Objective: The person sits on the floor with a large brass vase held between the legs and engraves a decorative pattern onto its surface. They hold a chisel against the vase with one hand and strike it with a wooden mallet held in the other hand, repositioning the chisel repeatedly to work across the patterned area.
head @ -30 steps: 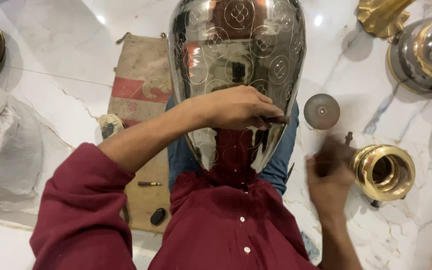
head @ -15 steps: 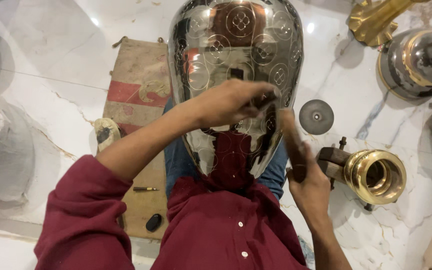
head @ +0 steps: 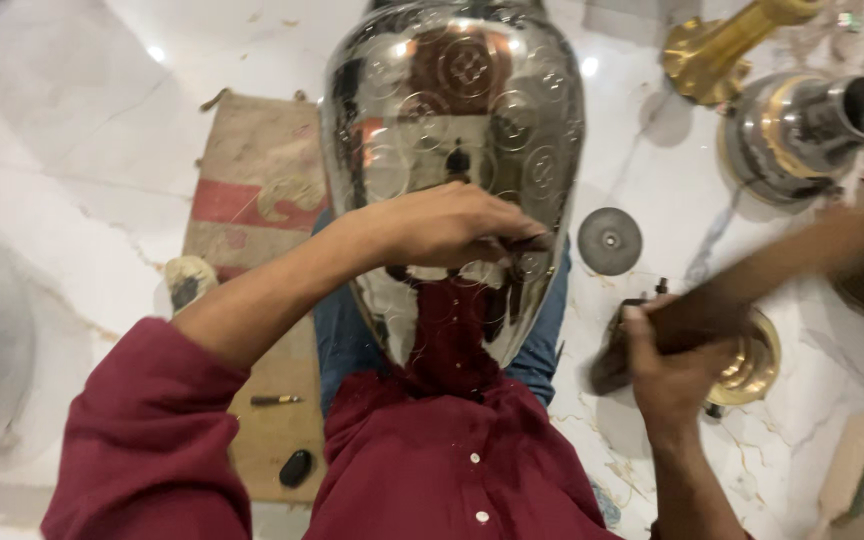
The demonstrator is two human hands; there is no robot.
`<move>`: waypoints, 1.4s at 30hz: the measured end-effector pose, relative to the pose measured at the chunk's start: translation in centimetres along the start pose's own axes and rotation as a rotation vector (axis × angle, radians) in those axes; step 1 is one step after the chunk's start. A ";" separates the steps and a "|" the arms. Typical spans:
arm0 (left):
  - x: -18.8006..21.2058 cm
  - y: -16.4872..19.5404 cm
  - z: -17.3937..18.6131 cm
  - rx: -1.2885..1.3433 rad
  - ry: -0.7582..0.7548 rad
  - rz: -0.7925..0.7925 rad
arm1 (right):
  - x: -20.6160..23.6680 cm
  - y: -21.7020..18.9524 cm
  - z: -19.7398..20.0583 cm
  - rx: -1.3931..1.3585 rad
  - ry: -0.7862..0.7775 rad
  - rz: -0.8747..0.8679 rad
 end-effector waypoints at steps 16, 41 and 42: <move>3.2 1.2 -0.8 -0.059 0.368 0.097 | -4.0 -8.9 -0.7 0.906 -0.223 0.283; 6.1 3.6 -7.1 -0.204 1.152 0.536 | -6.2 -23.8 -8.4 1.572 -0.631 0.626; 6.0 3.8 -7.4 -0.228 1.197 0.524 | -5.9 -24.0 -8.8 1.486 -0.689 0.541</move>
Point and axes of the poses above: each hand's wrist, its own x-axis away from the middle knuckle, its own z-axis out of the back of the hand, y = z × x, the point moved 4 cm from there along -x, towards the middle knuckle, and after that the axes turned 15 degrees about -z, right-handed, at the moved point
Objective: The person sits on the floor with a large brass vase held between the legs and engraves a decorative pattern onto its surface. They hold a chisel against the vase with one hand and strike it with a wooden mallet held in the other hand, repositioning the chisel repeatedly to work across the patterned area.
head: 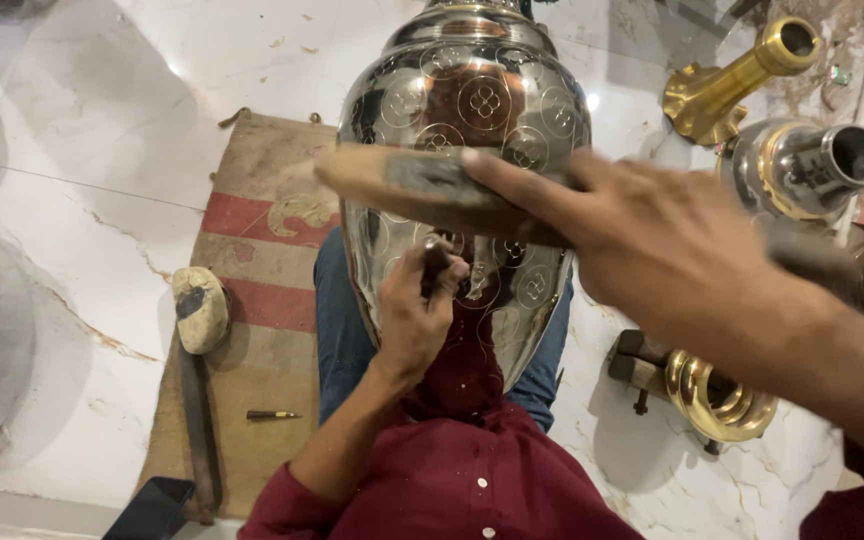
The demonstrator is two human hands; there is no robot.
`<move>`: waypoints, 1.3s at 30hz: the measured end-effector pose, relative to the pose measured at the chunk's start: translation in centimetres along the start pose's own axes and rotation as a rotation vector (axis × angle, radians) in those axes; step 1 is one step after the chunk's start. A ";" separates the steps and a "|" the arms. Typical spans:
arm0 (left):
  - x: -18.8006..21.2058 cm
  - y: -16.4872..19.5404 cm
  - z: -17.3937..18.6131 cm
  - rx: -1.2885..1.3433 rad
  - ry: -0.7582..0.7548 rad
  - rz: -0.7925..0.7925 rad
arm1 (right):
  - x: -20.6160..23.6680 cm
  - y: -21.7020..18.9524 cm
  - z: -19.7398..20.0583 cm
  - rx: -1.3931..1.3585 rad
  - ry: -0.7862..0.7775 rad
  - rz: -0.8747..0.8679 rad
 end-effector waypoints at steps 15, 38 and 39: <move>3.0 -1.2 0.6 -0.078 0.234 0.124 | 1.3 0.2 -3.8 0.348 0.172 0.152; 2.3 0.1 -2.1 0.252 0.232 0.172 | -1.2 22.7 -20.9 -0.861 0.605 -0.491; 2.2 0.0 -2.2 0.212 0.231 0.143 | -0.9 20.8 -19.9 -0.889 0.632 -0.393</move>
Point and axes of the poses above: each hand's wrist, its own x-axis away from the middle knuckle, its own z-axis out of the back of the hand, y = z × x, the point moved 4 cm from there along -x, towards the middle knuckle, and after that the axes turned 15 degrees about -z, right-handed, at the moved point
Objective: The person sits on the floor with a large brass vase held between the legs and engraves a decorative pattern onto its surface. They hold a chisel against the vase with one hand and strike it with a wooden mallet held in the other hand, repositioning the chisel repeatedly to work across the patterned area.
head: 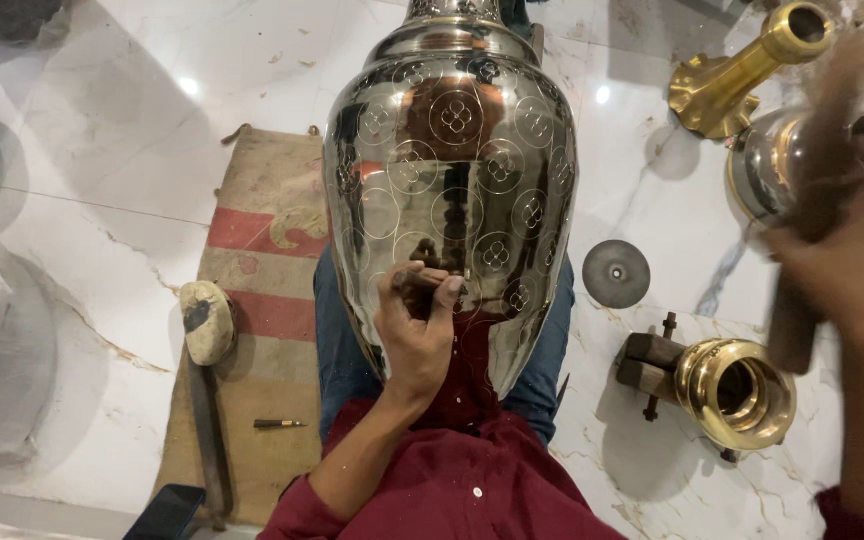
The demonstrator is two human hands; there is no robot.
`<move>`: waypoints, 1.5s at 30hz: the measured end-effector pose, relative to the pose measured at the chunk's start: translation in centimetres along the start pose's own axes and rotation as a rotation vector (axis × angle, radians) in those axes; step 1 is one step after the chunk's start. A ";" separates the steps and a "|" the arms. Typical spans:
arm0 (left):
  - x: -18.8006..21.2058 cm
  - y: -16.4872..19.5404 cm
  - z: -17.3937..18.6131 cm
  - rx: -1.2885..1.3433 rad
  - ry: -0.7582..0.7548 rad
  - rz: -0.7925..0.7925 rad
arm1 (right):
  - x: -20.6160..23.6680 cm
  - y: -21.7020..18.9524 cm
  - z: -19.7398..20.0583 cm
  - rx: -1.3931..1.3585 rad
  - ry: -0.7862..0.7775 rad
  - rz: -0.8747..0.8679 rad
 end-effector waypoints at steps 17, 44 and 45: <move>0.0 -0.1 0.6 -0.359 -0.059 -0.309 | 7.3 -27.0 -0.6 0.696 -0.461 0.822; -6.9 1.9 -1.5 -0.262 -0.809 -0.346 | 7.7 -14.0 -0.1 0.514 -0.412 0.096; -7.1 1.9 -1.7 -0.266 -0.852 -0.347 | 8.3 -13.4 -0.4 0.651 -0.379 0.152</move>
Point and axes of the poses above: each hand's wrist, its own x-axis away from the middle knuckle, its own z-axis out of the back of the hand, y = z × x, the point moved 4 cm from there along -x, towards the middle knuckle, and after that the axes turned 15 degrees about -z, right-handed, at the moved point
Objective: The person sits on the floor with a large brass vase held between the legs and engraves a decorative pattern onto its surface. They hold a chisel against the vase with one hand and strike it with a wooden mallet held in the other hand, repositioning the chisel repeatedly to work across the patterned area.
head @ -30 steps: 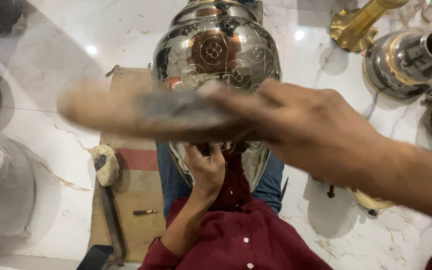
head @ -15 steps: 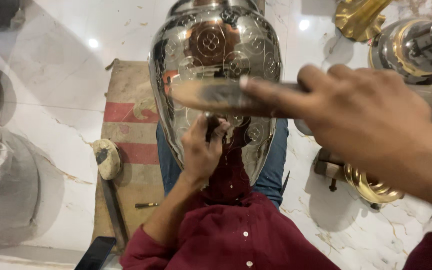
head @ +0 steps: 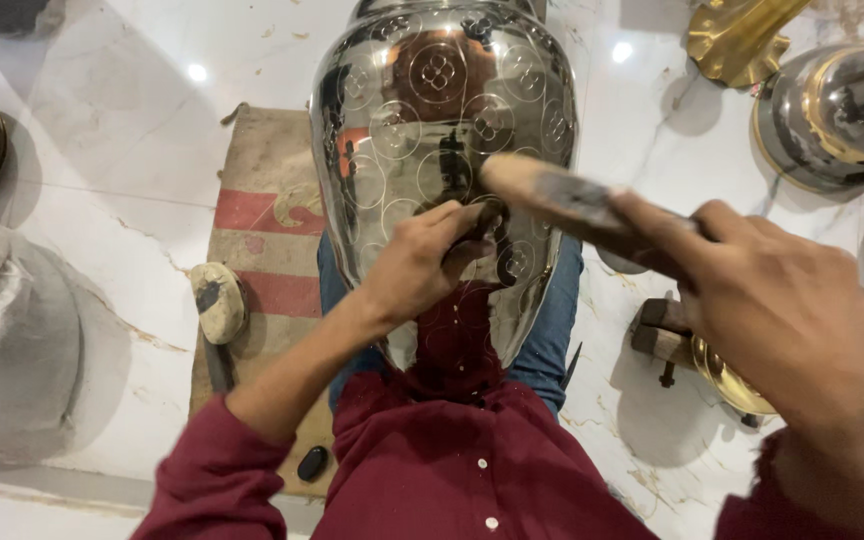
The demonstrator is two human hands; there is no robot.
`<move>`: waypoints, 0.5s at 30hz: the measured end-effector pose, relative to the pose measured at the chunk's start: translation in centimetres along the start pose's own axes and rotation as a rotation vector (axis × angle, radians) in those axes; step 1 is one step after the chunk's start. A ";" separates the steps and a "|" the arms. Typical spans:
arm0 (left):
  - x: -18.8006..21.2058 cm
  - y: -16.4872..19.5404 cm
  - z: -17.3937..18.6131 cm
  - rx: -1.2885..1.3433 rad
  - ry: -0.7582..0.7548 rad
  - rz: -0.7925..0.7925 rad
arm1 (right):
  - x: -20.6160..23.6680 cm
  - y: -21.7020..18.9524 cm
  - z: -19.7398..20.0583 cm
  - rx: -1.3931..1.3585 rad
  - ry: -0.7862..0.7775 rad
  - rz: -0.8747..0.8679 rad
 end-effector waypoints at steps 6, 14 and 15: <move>-2.1 -0.4 0.0 0.125 -0.243 -0.188 | 3.0 0.5 -5.2 -0.759 0.193 -0.175; -4.4 -1.0 -2.2 0.129 -0.570 -0.341 | 8.3 -0.8 -14.1 -0.988 0.278 -0.403; -4.5 -0.9 -2.4 0.146 -0.598 -0.337 | 8.9 -1.4 -14.8 -0.828 0.322 -0.362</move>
Point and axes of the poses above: each hand's wrist, its own x-axis away from the middle knuckle, its own z-axis out of the back of the hand, y = z × x, the point moved 4 cm from there along -x, towards the middle knuckle, and after that the axes turned 15 degrees about -z, right-handed, at the moved point
